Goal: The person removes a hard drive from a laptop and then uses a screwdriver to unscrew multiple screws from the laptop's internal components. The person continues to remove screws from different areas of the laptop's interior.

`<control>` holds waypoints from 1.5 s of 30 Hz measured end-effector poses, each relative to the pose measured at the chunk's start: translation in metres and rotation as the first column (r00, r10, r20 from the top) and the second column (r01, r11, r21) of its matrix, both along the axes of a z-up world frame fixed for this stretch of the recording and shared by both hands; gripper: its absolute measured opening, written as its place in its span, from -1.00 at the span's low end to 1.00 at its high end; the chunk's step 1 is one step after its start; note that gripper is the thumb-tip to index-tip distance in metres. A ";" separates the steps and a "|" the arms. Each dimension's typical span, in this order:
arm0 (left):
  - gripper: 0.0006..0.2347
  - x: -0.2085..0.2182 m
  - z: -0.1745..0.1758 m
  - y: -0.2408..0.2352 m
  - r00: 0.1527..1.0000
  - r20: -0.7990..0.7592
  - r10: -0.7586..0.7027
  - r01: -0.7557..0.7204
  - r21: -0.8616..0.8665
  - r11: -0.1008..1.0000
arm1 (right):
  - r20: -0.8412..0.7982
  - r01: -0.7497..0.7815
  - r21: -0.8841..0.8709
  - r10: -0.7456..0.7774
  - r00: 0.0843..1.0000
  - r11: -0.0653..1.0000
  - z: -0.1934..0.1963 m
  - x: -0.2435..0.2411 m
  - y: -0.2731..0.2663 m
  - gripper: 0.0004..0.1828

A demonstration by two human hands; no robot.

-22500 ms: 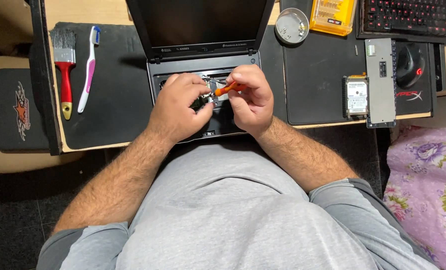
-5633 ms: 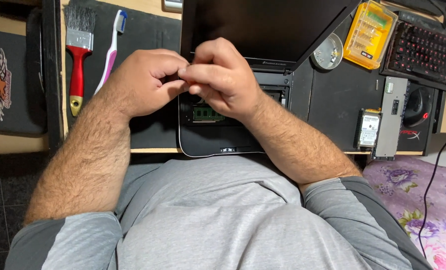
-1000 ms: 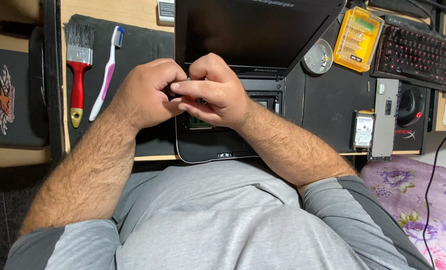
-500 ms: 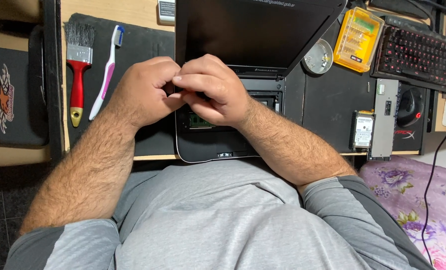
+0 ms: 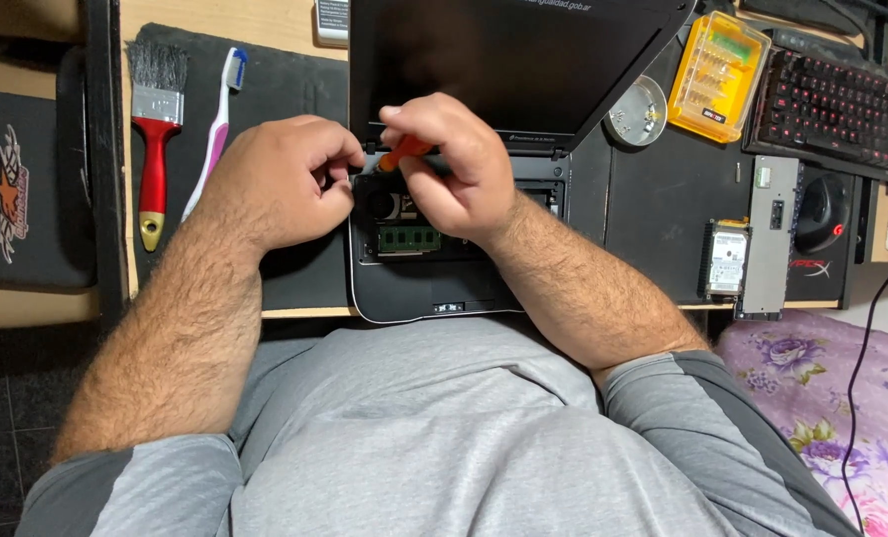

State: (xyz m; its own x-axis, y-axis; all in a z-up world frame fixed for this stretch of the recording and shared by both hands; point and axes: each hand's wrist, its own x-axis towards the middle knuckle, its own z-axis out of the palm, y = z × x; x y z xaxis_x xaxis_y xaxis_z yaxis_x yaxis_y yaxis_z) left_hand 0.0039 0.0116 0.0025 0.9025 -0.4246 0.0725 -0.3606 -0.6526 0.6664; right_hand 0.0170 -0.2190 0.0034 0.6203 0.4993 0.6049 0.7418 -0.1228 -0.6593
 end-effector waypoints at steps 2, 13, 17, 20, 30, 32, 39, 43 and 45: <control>-0.82 0.000 0.005 -0.001 0.999 -0.049 0.003 -0.003 0.003 1.000 | -0.029 0.023 0.080 -0.021 0.999 0.997 0.002 -0.001 0.000 -0.52; -0.94 0.003 0.001 -0.004 0.995 -0.037 -0.096 0.093 -0.057 0.994 | -0.028 0.021 0.120 -0.017 0.999 0.993 0.001 -0.001 0.000 -0.55; -0.96 0.003 -0.003 -0.004 0.996 -0.033 -0.083 0.082 -0.025 0.996 | -0.023 -0.001 0.146 0.005 1.000 0.989 0.000 -0.001 0.001 -0.58; -0.95 0.002 0.002 -0.005 0.997 -0.051 -0.064 0.062 -0.042 0.997 | 0.007 -0.052 0.232 0.052 0.999 0.971 0.001 -0.002 0.003 -0.61; -0.96 0.001 0.000 -0.004 0.976 -0.160 -0.151 0.072 -0.414 0.907 | 0.059 -0.093 -0.001 0.092 0.994 0.996 -0.001 0.001 0.009 -0.75; -0.96 0.001 0.004 -0.003 0.971 -0.157 -0.182 0.088 -0.475 0.876 | 0.070 -0.074 -0.071 0.079 0.994 0.995 0.003 0.000 0.008 -0.82; -0.94 0.002 -0.002 0.000 0.969 -0.143 -0.199 0.099 -0.516 0.851 | 0.110 -0.063 -0.092 0.073 0.991 0.994 0.003 0.002 0.009 -0.88; -0.93 0.002 -0.005 0.000 0.969 -0.152 -0.195 0.089 -0.520 0.849 | 0.168 -0.032 -0.152 0.058 0.984 0.988 0.003 0.002 0.008 -0.85; -0.92 0.002 -0.006 0.000 0.969 -0.158 -0.188 0.080 -0.521 0.850 | 0.171 -0.031 -0.173 0.061 0.983 0.984 0.002 0.002 0.009 -0.85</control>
State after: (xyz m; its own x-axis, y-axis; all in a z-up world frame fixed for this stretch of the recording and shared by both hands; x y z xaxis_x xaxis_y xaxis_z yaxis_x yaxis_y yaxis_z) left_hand 0.0064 0.0117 -0.0034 0.8576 -0.4951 0.1396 -0.2473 -0.1590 0.9558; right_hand 0.0188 -0.2104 0.0050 0.4865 0.6287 0.6066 0.8511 -0.1843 -0.4915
